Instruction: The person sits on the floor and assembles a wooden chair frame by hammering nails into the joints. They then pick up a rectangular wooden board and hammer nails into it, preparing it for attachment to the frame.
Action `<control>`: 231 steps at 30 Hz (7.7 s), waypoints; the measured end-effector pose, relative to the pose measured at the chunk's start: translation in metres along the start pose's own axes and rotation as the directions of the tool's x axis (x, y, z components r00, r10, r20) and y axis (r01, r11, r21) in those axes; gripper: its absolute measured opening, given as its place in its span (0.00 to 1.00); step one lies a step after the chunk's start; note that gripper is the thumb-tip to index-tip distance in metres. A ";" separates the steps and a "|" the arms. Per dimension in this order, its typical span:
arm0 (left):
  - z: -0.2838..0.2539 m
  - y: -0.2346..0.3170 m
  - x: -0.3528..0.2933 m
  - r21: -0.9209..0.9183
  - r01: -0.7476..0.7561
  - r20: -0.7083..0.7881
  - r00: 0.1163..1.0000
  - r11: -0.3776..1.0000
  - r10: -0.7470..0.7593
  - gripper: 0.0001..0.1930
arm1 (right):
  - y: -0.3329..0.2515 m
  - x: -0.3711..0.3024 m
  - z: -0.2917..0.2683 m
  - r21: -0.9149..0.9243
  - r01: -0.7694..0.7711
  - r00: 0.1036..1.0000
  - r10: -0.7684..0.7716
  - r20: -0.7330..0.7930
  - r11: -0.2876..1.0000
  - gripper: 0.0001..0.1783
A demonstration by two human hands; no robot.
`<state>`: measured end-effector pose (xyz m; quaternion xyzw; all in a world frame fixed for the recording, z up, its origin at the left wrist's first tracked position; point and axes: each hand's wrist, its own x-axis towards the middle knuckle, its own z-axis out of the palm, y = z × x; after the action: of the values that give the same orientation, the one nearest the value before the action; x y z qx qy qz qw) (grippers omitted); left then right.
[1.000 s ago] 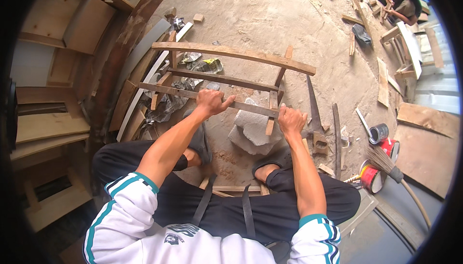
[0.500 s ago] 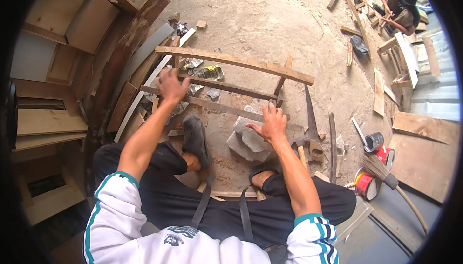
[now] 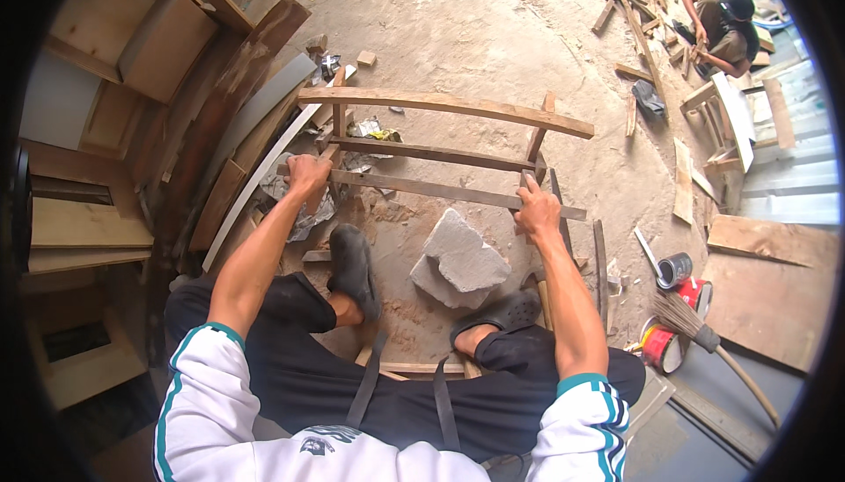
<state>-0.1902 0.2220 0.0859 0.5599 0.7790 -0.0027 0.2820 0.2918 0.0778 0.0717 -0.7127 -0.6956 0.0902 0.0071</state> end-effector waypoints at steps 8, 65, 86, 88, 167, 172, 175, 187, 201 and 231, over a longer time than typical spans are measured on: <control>-0.002 0.041 -0.015 0.368 -0.146 -0.167 0.961 0.918 0.220 0.36 | 0.003 0.013 -0.022 0.151 -0.036 0.996 0.024 0.082 0.988 0.53; 0.041 0.071 -0.119 0.280 -0.559 0.285 0.825 0.780 0.489 0.47 | -0.015 -0.200 -0.109 0.141 -0.347 0.798 0.213 0.564 0.927 0.41; -0.018 -0.067 -0.102 0.441 -0.429 -0.159 0.827 0.788 0.539 0.49 | -0.107 -0.059 -0.050 -0.085 -0.345 0.891 0.355 0.282 0.935 0.47; -0.019 -0.060 -0.083 0.319 -0.410 -0.135 0.873 0.854 0.469 0.45 | -0.094 -0.054 -0.017 -0.001 -0.433 0.901 0.433 0.024 0.901 0.47; -0.034 -0.032 -0.029 0.189 -0.655 0.669 0.631 0.732 0.392 0.46 | -0.668 -0.567 -0.120 0.210 -0.869 -0.053 0.507 0.861 -0.448 0.20; -0.005 -0.053 -0.102 0.250 -0.601 0.352 0.787 0.759 0.507 0.46 | -0.615 -0.567 -0.100 0.306 -0.875 0.064 0.537 0.841 -0.375 0.21; -0.012 -0.047 -0.165 0.266 -0.549 0.255 0.833 0.792 0.491 0.45 | -0.580 -0.541 -0.100 0.366 -0.886 0.129 0.604 0.786 -0.287 0.22; -0.021 -0.108 -0.204 0.229 -0.359 0.066 0.933 0.905 0.353 0.41 | -0.489 -0.398 -0.071 0.692 -0.665 0.349 0.701 0.621 -0.281 0.18; 0.009 -0.081 -0.214 0.014 -0.377 0.248 0.899 0.926 0.362 0.37 | -0.435 -0.395 0.043 0.174 -0.958 -0.156 0.924 0.348 -0.227 0.60; 0.107 -0.113 -0.240 0.113 -0.427 0.063 0.904 0.897 0.422 0.41 | -0.418 -0.407 0.042 0.247 -0.929 -0.024 0.712 0.702 -0.276 0.76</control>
<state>-0.1908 -0.0630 0.0673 0.7326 0.6312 0.0003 0.2547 -0.1345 -0.3174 0.1357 -0.8892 0.1265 0.4246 0.1142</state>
